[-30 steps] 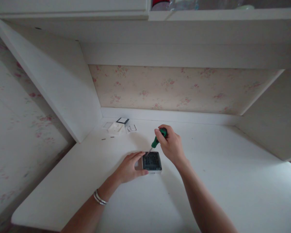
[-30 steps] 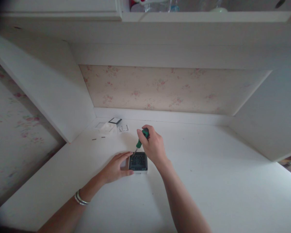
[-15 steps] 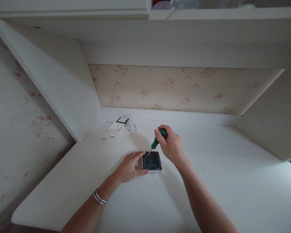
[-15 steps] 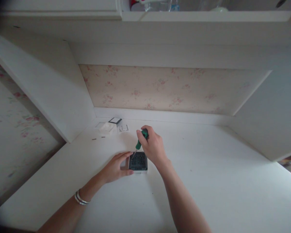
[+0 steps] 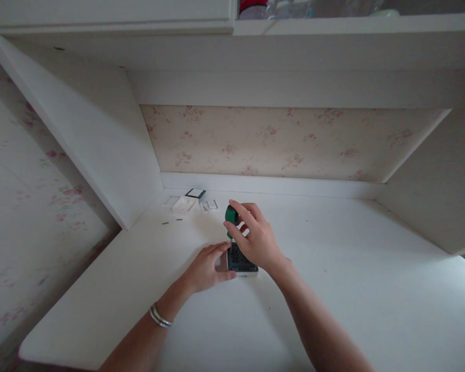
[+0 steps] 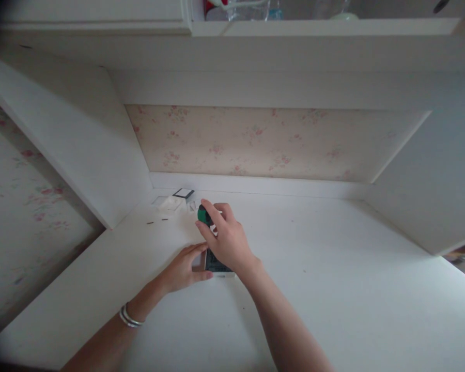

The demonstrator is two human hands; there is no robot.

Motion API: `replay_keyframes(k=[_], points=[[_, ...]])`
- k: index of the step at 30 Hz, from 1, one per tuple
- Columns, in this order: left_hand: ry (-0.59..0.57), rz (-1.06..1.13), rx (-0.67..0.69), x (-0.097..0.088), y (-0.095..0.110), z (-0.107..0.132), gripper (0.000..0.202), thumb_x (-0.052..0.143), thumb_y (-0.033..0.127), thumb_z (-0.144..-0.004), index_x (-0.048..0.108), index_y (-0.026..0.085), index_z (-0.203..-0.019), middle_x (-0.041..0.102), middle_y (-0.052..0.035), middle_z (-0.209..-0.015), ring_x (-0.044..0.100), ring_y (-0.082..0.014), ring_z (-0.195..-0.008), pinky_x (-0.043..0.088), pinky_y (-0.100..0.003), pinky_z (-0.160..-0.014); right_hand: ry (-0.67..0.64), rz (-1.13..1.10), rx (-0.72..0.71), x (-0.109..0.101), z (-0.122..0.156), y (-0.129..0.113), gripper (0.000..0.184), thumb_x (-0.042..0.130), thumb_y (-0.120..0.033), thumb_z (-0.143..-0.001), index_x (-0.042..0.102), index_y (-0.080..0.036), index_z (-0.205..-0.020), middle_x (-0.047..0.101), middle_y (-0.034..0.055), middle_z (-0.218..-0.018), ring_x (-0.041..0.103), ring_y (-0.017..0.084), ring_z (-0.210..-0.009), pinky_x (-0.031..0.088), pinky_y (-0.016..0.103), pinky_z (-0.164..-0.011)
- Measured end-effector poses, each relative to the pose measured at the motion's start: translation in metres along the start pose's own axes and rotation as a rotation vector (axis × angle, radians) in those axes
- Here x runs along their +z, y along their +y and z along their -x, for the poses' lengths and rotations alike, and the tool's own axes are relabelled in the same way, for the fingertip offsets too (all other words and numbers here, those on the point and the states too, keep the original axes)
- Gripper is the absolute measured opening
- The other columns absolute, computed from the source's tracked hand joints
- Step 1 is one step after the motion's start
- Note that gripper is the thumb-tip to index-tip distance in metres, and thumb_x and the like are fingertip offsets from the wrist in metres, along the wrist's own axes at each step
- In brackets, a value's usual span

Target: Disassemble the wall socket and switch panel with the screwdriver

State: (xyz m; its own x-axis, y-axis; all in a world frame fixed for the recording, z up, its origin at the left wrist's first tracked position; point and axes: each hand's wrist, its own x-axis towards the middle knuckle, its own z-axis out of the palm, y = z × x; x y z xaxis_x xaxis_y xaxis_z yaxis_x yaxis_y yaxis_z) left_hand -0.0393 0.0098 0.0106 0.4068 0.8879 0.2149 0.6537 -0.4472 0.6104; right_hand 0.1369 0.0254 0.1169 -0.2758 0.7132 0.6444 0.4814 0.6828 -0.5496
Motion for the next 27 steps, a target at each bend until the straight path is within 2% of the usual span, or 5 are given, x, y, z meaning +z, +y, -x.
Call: replay_keyframes(k=[7, 13, 15, 20, 27], points=[[0.003, -0.003, 0.005, 0.0003, 0.0023, -0.0005, 0.07, 0.071, 0.053, -0.067, 0.05, 0.025, -0.127, 0.051, -0.0068, -0.135, 0.046, -0.0303, -0.123, 0.033, -0.044, -0.105, -0.016, 0.115, -0.01, -0.0018, 0.001, -0.0048, 0.038, 0.042, -0.028, -0.092, 0.045, -0.029, -0.131, 0.049, 0.0086, -0.12, 0.061, 0.015, -0.084, 0.056, 0.031, -0.07], [0.018, 0.01, -0.001, 0.001, 0.0033, 0.0006, 0.073, 0.073, 0.05, -0.066, 0.047, 0.026, -0.13, 0.051, -0.0056, -0.135, 0.047, -0.0297, -0.122, 0.034, -0.044, -0.105, 0.091, 0.137, 0.021, 0.0026, 0.0018, -0.0033, 0.036, 0.059, -0.039, -0.083, 0.053, -0.028, -0.117, 0.055, 0.0061, -0.114, 0.062, 0.017, -0.087, 0.056, 0.03, -0.067], [0.014, 0.014, -0.003, 0.0009, 0.0029, 0.0005, 0.074, 0.073, 0.049, -0.066, 0.046, 0.026, -0.131, 0.051, -0.0051, -0.135, 0.047, -0.0289, -0.123, 0.034, -0.043, -0.105, 0.113, 0.151, 0.049, 0.0034, 0.0011, -0.0026, 0.034, 0.057, -0.036, -0.085, 0.053, -0.028, -0.118, 0.057, 0.0056, -0.112, 0.063, 0.016, -0.084, 0.055, 0.028, -0.066], [0.009, -0.001, -0.01, -0.0004, 0.0025, 0.0011, 0.076, 0.072, 0.052, -0.065, 0.047, 0.024, -0.131, 0.052, -0.0056, -0.134, 0.047, -0.0279, -0.122, 0.034, -0.041, -0.106, 0.072, 0.148, 0.077, -0.0019, -0.002, -0.0022, 0.038, 0.056, -0.031, -0.085, 0.05, -0.028, -0.123, 0.059, 0.0046, -0.112, 0.064, 0.012, -0.072, 0.053, 0.026, -0.064], [0.049, -0.108, 0.051, 0.0023, 0.0076, 0.003, 0.072, 0.068, 0.05, -0.069, 0.046, 0.022, -0.132, 0.054, -0.0066, -0.133, 0.051, -0.0269, -0.119, 0.036, -0.042, -0.105, 0.09, 0.133, 0.074, -0.0028, -0.0011, -0.0053, 0.034, 0.057, -0.028, -0.084, 0.052, -0.028, -0.118, 0.061, 0.0025, -0.108, 0.063, 0.01, -0.064, 0.05, 0.023, -0.063]])
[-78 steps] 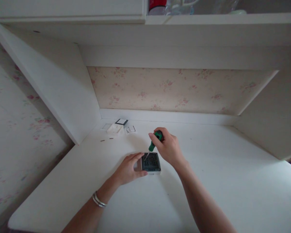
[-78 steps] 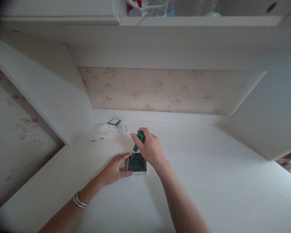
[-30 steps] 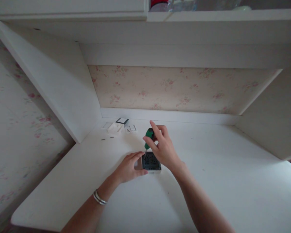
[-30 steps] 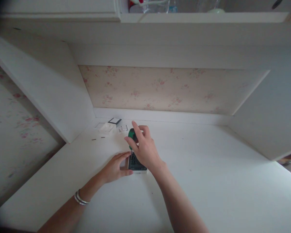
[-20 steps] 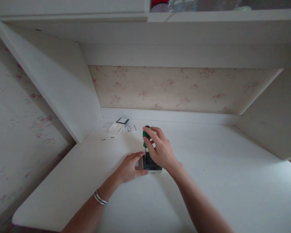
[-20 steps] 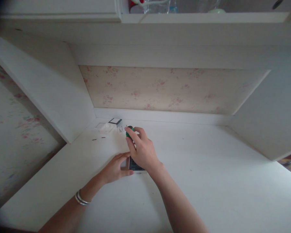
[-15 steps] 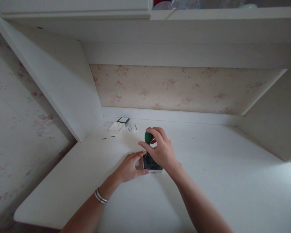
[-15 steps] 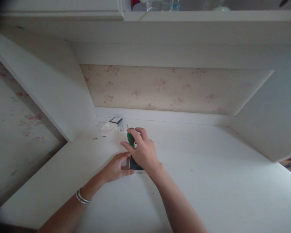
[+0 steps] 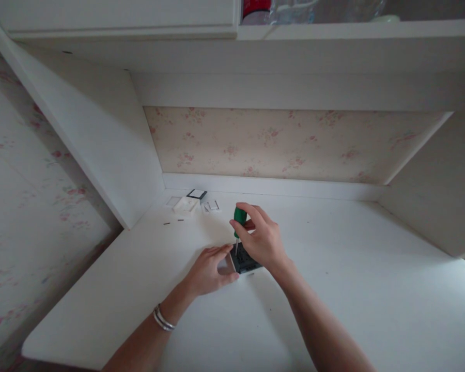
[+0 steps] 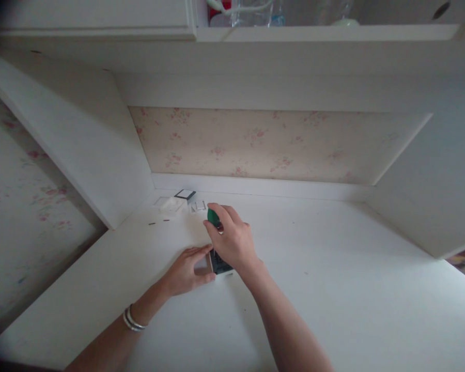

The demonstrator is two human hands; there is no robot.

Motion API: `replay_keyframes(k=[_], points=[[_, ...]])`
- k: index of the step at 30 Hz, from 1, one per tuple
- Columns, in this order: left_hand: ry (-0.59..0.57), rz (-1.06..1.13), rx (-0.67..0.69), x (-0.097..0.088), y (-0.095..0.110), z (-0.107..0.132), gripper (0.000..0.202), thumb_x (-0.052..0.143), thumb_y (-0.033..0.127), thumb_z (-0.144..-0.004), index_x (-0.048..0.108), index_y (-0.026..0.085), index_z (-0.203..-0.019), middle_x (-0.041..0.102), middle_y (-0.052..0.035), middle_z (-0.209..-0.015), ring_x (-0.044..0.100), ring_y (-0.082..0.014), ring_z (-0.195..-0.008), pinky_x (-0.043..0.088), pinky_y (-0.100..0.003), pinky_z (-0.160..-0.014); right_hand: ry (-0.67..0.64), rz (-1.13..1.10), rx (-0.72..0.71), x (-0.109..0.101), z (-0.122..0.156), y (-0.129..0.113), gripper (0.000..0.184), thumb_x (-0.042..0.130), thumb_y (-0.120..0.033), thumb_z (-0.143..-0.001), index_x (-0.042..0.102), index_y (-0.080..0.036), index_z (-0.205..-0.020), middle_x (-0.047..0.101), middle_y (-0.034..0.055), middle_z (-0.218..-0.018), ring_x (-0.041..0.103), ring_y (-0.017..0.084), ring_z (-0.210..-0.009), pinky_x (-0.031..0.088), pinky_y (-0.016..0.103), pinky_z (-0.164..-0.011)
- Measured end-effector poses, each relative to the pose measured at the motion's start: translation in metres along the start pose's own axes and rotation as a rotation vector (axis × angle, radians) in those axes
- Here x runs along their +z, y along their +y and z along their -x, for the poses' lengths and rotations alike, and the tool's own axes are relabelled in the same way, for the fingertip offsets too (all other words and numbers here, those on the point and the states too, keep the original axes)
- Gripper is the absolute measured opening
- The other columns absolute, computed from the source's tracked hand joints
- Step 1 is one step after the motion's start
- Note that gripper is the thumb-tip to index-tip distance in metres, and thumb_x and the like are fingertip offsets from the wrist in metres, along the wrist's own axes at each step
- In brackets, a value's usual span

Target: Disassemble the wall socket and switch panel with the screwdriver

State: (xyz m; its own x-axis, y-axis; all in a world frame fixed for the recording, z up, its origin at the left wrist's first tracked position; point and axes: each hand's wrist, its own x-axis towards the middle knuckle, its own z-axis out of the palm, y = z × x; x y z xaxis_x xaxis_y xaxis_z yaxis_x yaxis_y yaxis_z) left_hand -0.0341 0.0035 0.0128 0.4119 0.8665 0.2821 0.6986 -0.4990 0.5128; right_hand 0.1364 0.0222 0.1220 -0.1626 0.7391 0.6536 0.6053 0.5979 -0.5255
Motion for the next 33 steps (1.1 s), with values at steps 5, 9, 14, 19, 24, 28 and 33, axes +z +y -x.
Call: replay_keyframes(k=[5, 9, 14, 19, 24, 28, 33], points=[[0.093, -0.039, -0.063, 0.012, 0.001, -0.002, 0.085, 0.073, 0.062, -0.056, 0.051, 0.021, -0.128, 0.057, -0.009, -0.128, 0.053, -0.0307, -0.116, 0.04, -0.046, -0.102, 0.083, 0.085, 0.018, 0.005, 0.002, -0.002, 0.034, 0.062, -0.041, -0.08, 0.056, -0.026, -0.109, 0.063, 0.0038, -0.1, 0.064, 0.014, -0.069, 0.049, 0.025, -0.06], [0.099, 0.002, -0.052, 0.015, 0.003, -0.003, 0.075, 0.072, 0.055, -0.062, 0.052, 0.021, -0.126, 0.058, -0.0074, -0.128, 0.055, -0.0271, -0.116, 0.042, -0.041, -0.102, 0.108, 0.177, 0.068, 0.005, 0.002, -0.004, 0.032, 0.06, -0.041, -0.08, 0.056, -0.026, -0.108, 0.066, 0.0024, -0.097, 0.065, 0.015, -0.07, 0.047, 0.026, -0.059], [0.044, 0.061, -0.024, 0.008, 0.006, -0.005, 0.07, 0.072, 0.047, -0.064, 0.053, 0.019, -0.125, 0.058, -0.0063, -0.128, 0.054, -0.0253, -0.118, 0.042, -0.036, -0.105, 0.058, 0.16, 0.096, 0.005, 0.0, -0.006, 0.031, 0.055, -0.036, -0.082, 0.054, -0.029, -0.112, 0.067, 0.0003, -0.095, 0.066, 0.016, -0.068, 0.047, 0.028, -0.062], [0.014, 0.088, -0.051, 0.005, 0.004, -0.006, 0.074, 0.073, 0.048, -0.062, 0.052, 0.019, -0.127, 0.058, -0.0061, -0.128, 0.054, -0.0258, -0.118, 0.041, -0.038, -0.105, -0.034, 0.054, 0.11, 0.0, -0.001, -0.003, 0.035, 0.057, -0.037, -0.081, 0.052, -0.028, -0.115, 0.068, 0.0018, -0.093, 0.066, 0.016, -0.069, 0.048, 0.028, -0.064], [-0.009, 0.129, -0.047, 0.002, -0.001, -0.007, 0.074, 0.074, 0.045, -0.062, 0.052, 0.02, -0.128, 0.056, -0.0048, -0.13, 0.054, -0.0257, -0.118, 0.04, -0.038, -0.105, -0.191, -0.13, 0.053, -0.011, -0.002, 0.001, 0.04, 0.053, -0.03, -0.084, 0.044, -0.028, -0.123, 0.067, 0.0026, -0.1, 0.065, 0.015, -0.069, 0.049, 0.028, -0.065], [-0.061, 0.194, -0.038, -0.001, -0.004, -0.008, 0.078, 0.075, 0.044, -0.062, 0.048, 0.022, -0.132, 0.051, -0.0043, -0.135, 0.051, -0.0254, -0.121, 0.038, -0.039, -0.107, -0.299, -0.233, -0.011, -0.019, -0.004, 0.009, 0.045, 0.046, -0.024, -0.088, 0.035, -0.026, -0.132, 0.065, 0.0056, -0.105, 0.065, 0.014, -0.075, 0.05, 0.029, -0.069], [-0.105, 0.214, -0.019, -0.003, -0.005, -0.009, 0.079, 0.073, 0.041, -0.065, 0.043, 0.021, -0.136, 0.047, -0.0054, -0.139, 0.047, -0.0264, -0.125, 0.036, -0.041, -0.108, -0.158, -0.175, 0.043, -0.013, -0.004, 0.016, 0.04, 0.053, -0.034, -0.086, 0.041, -0.025, -0.123, 0.062, 0.0063, -0.111, 0.064, 0.014, -0.076, 0.05, 0.028, -0.069]])
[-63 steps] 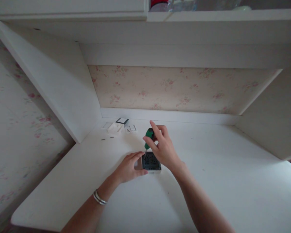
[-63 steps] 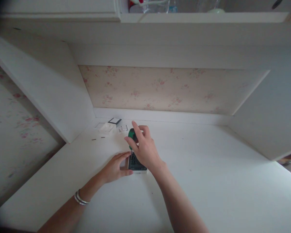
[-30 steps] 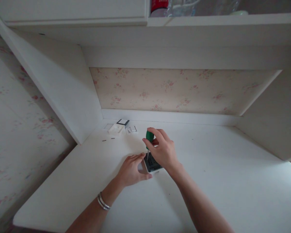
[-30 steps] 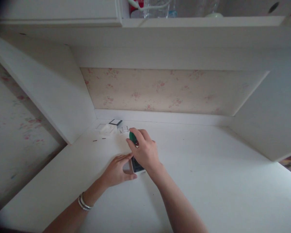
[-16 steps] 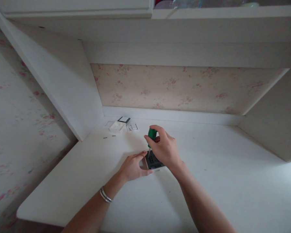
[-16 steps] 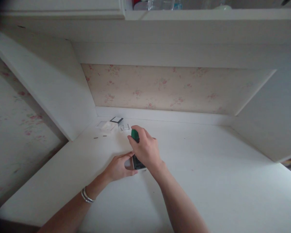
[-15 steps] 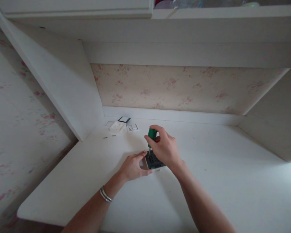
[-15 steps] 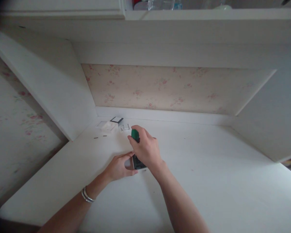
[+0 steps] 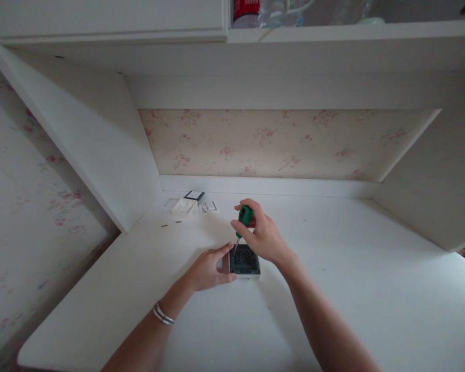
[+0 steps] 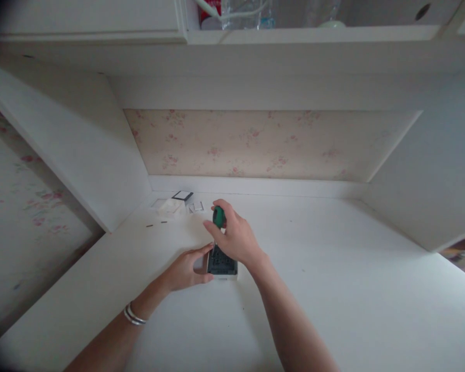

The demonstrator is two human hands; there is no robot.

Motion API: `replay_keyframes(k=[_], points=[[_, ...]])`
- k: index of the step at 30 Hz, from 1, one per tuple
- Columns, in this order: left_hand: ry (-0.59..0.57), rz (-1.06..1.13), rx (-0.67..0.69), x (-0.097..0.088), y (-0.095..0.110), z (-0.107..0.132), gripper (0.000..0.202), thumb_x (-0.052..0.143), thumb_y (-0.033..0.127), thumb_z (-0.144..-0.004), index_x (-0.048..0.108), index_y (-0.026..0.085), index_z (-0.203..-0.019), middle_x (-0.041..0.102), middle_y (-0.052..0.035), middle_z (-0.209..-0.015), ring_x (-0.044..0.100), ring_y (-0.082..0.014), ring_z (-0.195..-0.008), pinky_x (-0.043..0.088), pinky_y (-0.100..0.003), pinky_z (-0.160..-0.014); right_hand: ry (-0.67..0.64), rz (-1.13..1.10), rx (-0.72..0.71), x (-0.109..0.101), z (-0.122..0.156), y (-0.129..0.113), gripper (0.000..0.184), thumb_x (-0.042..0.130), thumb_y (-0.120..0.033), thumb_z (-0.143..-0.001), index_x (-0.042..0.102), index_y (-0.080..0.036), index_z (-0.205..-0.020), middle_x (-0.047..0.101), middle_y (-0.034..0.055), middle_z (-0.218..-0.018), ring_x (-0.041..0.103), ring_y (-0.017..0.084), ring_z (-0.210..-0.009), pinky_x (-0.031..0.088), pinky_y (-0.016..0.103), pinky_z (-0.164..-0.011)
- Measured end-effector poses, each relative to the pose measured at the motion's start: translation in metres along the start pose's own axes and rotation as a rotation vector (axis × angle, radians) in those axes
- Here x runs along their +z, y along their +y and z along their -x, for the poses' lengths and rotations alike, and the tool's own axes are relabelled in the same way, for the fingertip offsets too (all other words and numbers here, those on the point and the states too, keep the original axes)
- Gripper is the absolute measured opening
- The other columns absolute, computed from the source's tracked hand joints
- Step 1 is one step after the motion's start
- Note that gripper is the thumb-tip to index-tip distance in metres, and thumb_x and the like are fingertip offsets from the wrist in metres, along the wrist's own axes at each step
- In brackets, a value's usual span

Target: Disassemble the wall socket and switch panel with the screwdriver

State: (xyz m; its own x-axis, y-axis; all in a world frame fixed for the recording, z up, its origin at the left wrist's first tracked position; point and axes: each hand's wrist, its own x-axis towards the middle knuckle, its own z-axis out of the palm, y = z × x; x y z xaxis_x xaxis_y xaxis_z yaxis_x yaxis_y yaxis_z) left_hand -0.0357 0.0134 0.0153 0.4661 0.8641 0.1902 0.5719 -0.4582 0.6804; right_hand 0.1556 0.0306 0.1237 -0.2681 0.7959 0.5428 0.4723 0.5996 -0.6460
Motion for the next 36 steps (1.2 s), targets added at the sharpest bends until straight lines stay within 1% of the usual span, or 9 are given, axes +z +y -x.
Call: replay_keyframes(k=[3, 6, 16, 22, 24, 28, 31, 33, 36], points=[[0.005, -0.029, 0.0, 0.002, 0.0, 0.0, 0.079, 0.071, 0.043, -0.066, 0.042, 0.021, -0.137, 0.045, -0.0058, -0.14, 0.045, -0.0255, -0.127, 0.035, -0.04, -0.109, 0.155, 0.206, 0.034, 0.009, -0.001, 0.001, 0.04, 0.06, -0.041, -0.08, 0.048, -0.024, -0.114, 0.066, 0.0048, -0.096, 0.064, 0.017, -0.075, 0.048, 0.03, -0.07], [0.005, -0.042, -0.007, 0.003, 0.001, 0.0, 0.083, 0.073, 0.046, -0.064, 0.042, 0.019, -0.136, 0.046, -0.007, -0.139, 0.046, -0.0258, -0.126, 0.035, -0.039, -0.109, 0.178, 0.232, 0.056, 0.014, -0.001, -0.002, 0.035, 0.053, -0.035, -0.085, 0.046, -0.024, -0.117, 0.066, 0.0042, -0.091, 0.064, 0.018, -0.075, 0.048, 0.03, -0.07], [0.001, 0.036, -0.019, 0.001, 0.005, -0.002, 0.082, 0.076, 0.04, -0.061, 0.045, 0.025, -0.135, 0.051, -0.0029, -0.136, 0.047, -0.0294, -0.124, 0.035, -0.044, -0.109, -0.095, 0.057, -0.093, -0.004, 0.001, -0.012, 0.047, 0.041, -0.022, -0.09, 0.026, -0.024, -0.134, 0.055, 0.0097, -0.12, 0.062, 0.015, -0.084, 0.048, 0.031, -0.075], [-0.009, 0.072, 0.033, 0.001, -0.002, -0.003, 0.081, 0.076, 0.041, -0.063, 0.045, 0.022, -0.135, 0.048, -0.0052, -0.138, 0.047, -0.0275, -0.125, 0.036, -0.043, -0.108, -0.234, 0.043, -0.123, -0.014, 0.001, -0.012, 0.037, 0.045, -0.023, -0.089, 0.036, -0.022, -0.125, 0.058, 0.0075, -0.109, 0.06, 0.014, -0.079, 0.048, 0.028, -0.07], [-0.007, 0.073, 0.042, 0.0, -0.003, -0.002, 0.08, 0.076, 0.041, -0.064, 0.044, 0.022, -0.135, 0.048, -0.0054, -0.138, 0.047, -0.0275, -0.125, 0.036, -0.043, -0.108, -0.174, 0.123, -0.098, -0.014, -0.001, -0.013, 0.034, 0.047, -0.03, -0.089, 0.042, -0.023, -0.122, 0.058, 0.007, -0.108, 0.06, 0.014, -0.077, 0.048, 0.028, -0.069], [-0.006, 0.048, 0.017, 0.0, -0.003, -0.002, 0.081, 0.075, 0.044, -0.064, 0.043, 0.022, -0.136, 0.047, -0.0059, -0.138, 0.046, -0.0271, -0.125, 0.035, -0.043, -0.108, 0.111, 0.322, -0.047, -0.008, -0.004, -0.009, 0.039, 0.054, -0.047, -0.084, 0.055, -0.024, -0.116, 0.058, 0.0084, -0.107, 0.06, 0.016, -0.074, 0.049, 0.031, -0.067], [-0.006, 0.038, -0.004, 0.0, -0.003, -0.001, 0.082, 0.076, 0.046, -0.063, 0.045, 0.022, -0.135, 0.048, -0.0062, -0.138, 0.047, -0.0263, -0.125, 0.035, -0.041, -0.108, 0.239, 0.326, -0.02, -0.006, -0.004, -0.003, 0.043, 0.053, -0.045, -0.086, 0.056, -0.022, -0.122, 0.061, 0.0094, -0.102, 0.062, 0.017, -0.076, 0.05, 0.031, -0.069], [-0.006, 0.045, -0.01, 0.0, -0.002, -0.002, 0.082, 0.076, 0.046, -0.062, 0.046, 0.022, -0.134, 0.048, -0.0059, -0.138, 0.047, -0.0262, -0.125, 0.036, -0.041, -0.108, 0.224, 0.243, -0.021, -0.007, -0.003, -0.002, 0.045, 0.053, -0.04, -0.086, 0.052, -0.022, -0.127, 0.064, 0.0088, -0.102, 0.063, 0.017, -0.077, 0.051, 0.031, -0.07], [-0.013, 0.07, -0.021, -0.001, 0.001, -0.003, 0.082, 0.077, 0.043, -0.061, 0.046, 0.022, -0.134, 0.048, -0.0055, -0.137, 0.047, -0.0266, -0.125, 0.035, -0.042, -0.108, 0.079, 0.057, -0.058, -0.011, -0.001, -0.008, 0.044, 0.05, -0.032, -0.087, 0.047, -0.024, -0.131, 0.065, 0.007, -0.108, 0.064, 0.017, -0.083, 0.052, 0.032, -0.075]])
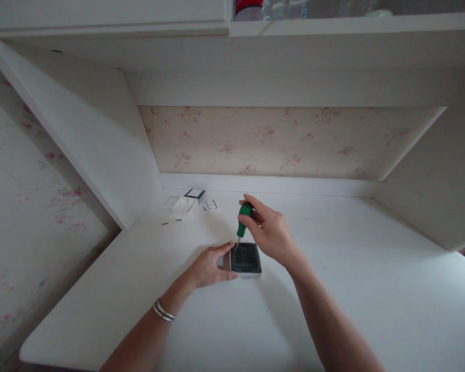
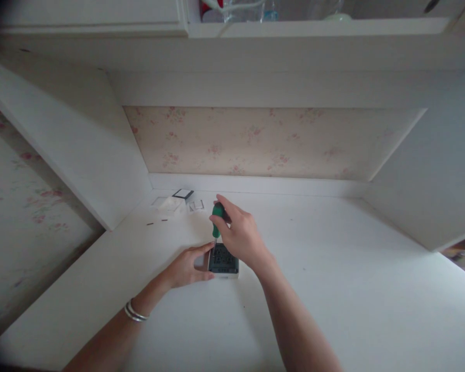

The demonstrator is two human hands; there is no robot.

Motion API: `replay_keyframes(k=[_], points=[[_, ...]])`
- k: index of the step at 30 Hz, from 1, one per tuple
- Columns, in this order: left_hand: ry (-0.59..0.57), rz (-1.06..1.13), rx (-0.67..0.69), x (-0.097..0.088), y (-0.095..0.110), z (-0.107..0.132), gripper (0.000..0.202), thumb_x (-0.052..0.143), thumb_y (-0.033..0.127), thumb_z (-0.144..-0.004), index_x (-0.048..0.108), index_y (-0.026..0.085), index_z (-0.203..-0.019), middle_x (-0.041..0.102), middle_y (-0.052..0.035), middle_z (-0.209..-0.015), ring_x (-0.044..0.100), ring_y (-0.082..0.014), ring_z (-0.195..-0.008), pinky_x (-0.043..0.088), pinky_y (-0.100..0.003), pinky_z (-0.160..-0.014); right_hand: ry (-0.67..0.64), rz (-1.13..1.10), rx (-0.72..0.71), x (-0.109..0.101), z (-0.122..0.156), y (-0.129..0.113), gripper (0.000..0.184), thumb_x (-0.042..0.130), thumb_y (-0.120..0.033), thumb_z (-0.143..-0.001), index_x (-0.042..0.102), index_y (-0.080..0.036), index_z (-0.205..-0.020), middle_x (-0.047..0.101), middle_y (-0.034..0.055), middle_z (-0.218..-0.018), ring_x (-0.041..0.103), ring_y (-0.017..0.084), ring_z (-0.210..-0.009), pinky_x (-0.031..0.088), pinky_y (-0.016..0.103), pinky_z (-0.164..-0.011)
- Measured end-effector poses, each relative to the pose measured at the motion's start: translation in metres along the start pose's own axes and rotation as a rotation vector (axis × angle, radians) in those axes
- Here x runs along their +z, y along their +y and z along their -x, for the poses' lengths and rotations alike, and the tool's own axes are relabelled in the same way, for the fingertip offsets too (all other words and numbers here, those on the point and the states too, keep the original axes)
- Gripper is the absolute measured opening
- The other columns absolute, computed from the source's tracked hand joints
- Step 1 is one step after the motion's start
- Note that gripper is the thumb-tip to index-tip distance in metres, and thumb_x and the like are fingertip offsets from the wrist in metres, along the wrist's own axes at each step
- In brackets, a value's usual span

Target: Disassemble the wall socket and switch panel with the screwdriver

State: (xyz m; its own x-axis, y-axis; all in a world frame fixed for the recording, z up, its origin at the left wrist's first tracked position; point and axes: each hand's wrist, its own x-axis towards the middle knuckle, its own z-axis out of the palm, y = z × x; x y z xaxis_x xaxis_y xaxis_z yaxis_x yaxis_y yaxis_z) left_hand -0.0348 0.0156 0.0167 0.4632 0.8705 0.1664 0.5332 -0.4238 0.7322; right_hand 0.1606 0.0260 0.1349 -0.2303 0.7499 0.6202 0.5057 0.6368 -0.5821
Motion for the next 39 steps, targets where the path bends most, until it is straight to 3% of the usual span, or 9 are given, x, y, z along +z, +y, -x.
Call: replay_keyframes(k=[2, 4, 8, 11, 20, 25, 32, 36, 39], points=[[0.003, 0.016, -0.005, 0.0, 0.002, 0.0, 0.082, 0.078, 0.041, -0.06, 0.047, 0.023, -0.133, 0.049, -0.0054, -0.137, 0.047, -0.0265, -0.125, 0.035, -0.043, -0.108, -0.091, -0.073, -0.025, -0.001, 0.001, -0.006, 0.04, 0.046, -0.027, -0.089, 0.047, -0.026, -0.128, 0.063, 0.0065, -0.114, 0.064, 0.017, -0.089, 0.051, 0.031, -0.077], [0.006, 0.024, -0.002, -0.001, 0.003, 0.0, 0.081, 0.078, 0.04, -0.06, 0.047, 0.024, -0.133, 0.049, -0.0047, -0.137, 0.047, -0.0264, -0.125, 0.034, -0.044, -0.108, -0.103, -0.035, -0.02, 0.0, 0.002, -0.011, 0.036, 0.045, -0.029, -0.09, 0.048, -0.026, -0.125, 0.062, 0.0066, -0.115, 0.063, 0.018, -0.092, 0.05, 0.032, -0.077], [0.012, 0.019, -0.007, 0.0, 0.003, 0.0, 0.081, 0.078, 0.04, -0.061, 0.045, 0.027, -0.134, 0.049, -0.0037, -0.137, 0.046, -0.0269, -0.126, 0.034, -0.045, -0.108, 0.095, 0.277, 0.034, 0.009, 0.002, -0.009, 0.038, 0.056, -0.046, -0.083, 0.056, -0.023, -0.112, 0.067, 0.0083, -0.095, 0.062, 0.023, -0.085, 0.048, 0.034, -0.073], [0.007, 0.017, -0.005, 0.0, 0.001, 0.0, 0.082, 0.077, 0.042, -0.061, 0.045, 0.024, -0.134, 0.049, -0.0051, -0.137, 0.046, -0.0266, -0.125, 0.034, -0.043, -0.109, 0.139, 0.34, 0.058, 0.013, 0.002, -0.005, 0.03, 0.052, -0.042, -0.086, 0.056, -0.021, -0.108, 0.066, 0.008, -0.092, 0.062, 0.022, -0.082, 0.046, 0.033, -0.071], [-0.001, 0.028, 0.015, -0.001, 0.001, 0.0, 0.081, 0.078, 0.04, -0.061, 0.046, 0.024, -0.134, 0.049, -0.0047, -0.137, 0.047, -0.0265, -0.125, 0.035, -0.041, -0.108, -0.109, 0.117, 0.012, 0.003, 0.001, -0.014, 0.031, 0.037, -0.027, -0.092, 0.039, -0.021, -0.122, 0.059, 0.0084, -0.108, 0.06, 0.018, -0.086, 0.046, 0.032, -0.075], [-0.005, 0.063, 0.015, -0.001, 0.001, -0.001, 0.079, 0.078, 0.038, -0.061, 0.047, 0.024, -0.133, 0.049, -0.0049, -0.137, 0.046, -0.0288, -0.125, 0.033, -0.046, -0.109, -0.287, 0.006, -0.011, -0.007, 0.003, -0.018, 0.024, 0.036, -0.025, -0.093, 0.041, -0.023, -0.116, 0.058, 0.0057, -0.107, 0.058, 0.015, -0.084, 0.044, 0.027, -0.072], [-0.007, 0.088, -0.021, 0.001, -0.004, -0.001, 0.083, 0.078, 0.044, -0.061, 0.046, 0.021, -0.134, 0.048, -0.0069, -0.137, 0.045, -0.0281, -0.126, 0.032, -0.041, -0.11, 0.014, 0.261, 0.159, 0.007, 0.0, -0.003, 0.024, 0.042, -0.044, -0.091, 0.049, -0.022, -0.098, 0.062, 0.0029, -0.083, 0.058, 0.017, -0.068, 0.038, 0.027, -0.063], [-0.014, 0.096, -0.019, 0.002, -0.006, -0.001, 0.083, 0.078, 0.044, -0.061, 0.047, 0.022, -0.134, 0.049, -0.0057, -0.137, 0.045, -0.028, -0.126, 0.032, -0.041, -0.11, -0.002, 0.238, 0.12, 0.007, -0.001, -0.007, 0.02, 0.034, -0.033, -0.094, 0.046, -0.021, -0.104, 0.062, 0.0058, -0.093, 0.059, 0.017, -0.074, 0.039, 0.027, -0.065], [-0.015, 0.087, -0.012, 0.002, -0.004, -0.001, 0.081, 0.078, 0.043, -0.061, 0.047, 0.022, -0.133, 0.048, -0.0058, -0.138, 0.045, -0.0277, -0.126, 0.033, -0.041, -0.11, -0.131, 0.123, 0.072, 0.001, 0.001, -0.016, 0.019, 0.033, -0.029, -0.093, 0.042, -0.021, -0.108, 0.06, 0.0056, -0.097, 0.058, 0.016, -0.076, 0.041, 0.027, -0.065]])
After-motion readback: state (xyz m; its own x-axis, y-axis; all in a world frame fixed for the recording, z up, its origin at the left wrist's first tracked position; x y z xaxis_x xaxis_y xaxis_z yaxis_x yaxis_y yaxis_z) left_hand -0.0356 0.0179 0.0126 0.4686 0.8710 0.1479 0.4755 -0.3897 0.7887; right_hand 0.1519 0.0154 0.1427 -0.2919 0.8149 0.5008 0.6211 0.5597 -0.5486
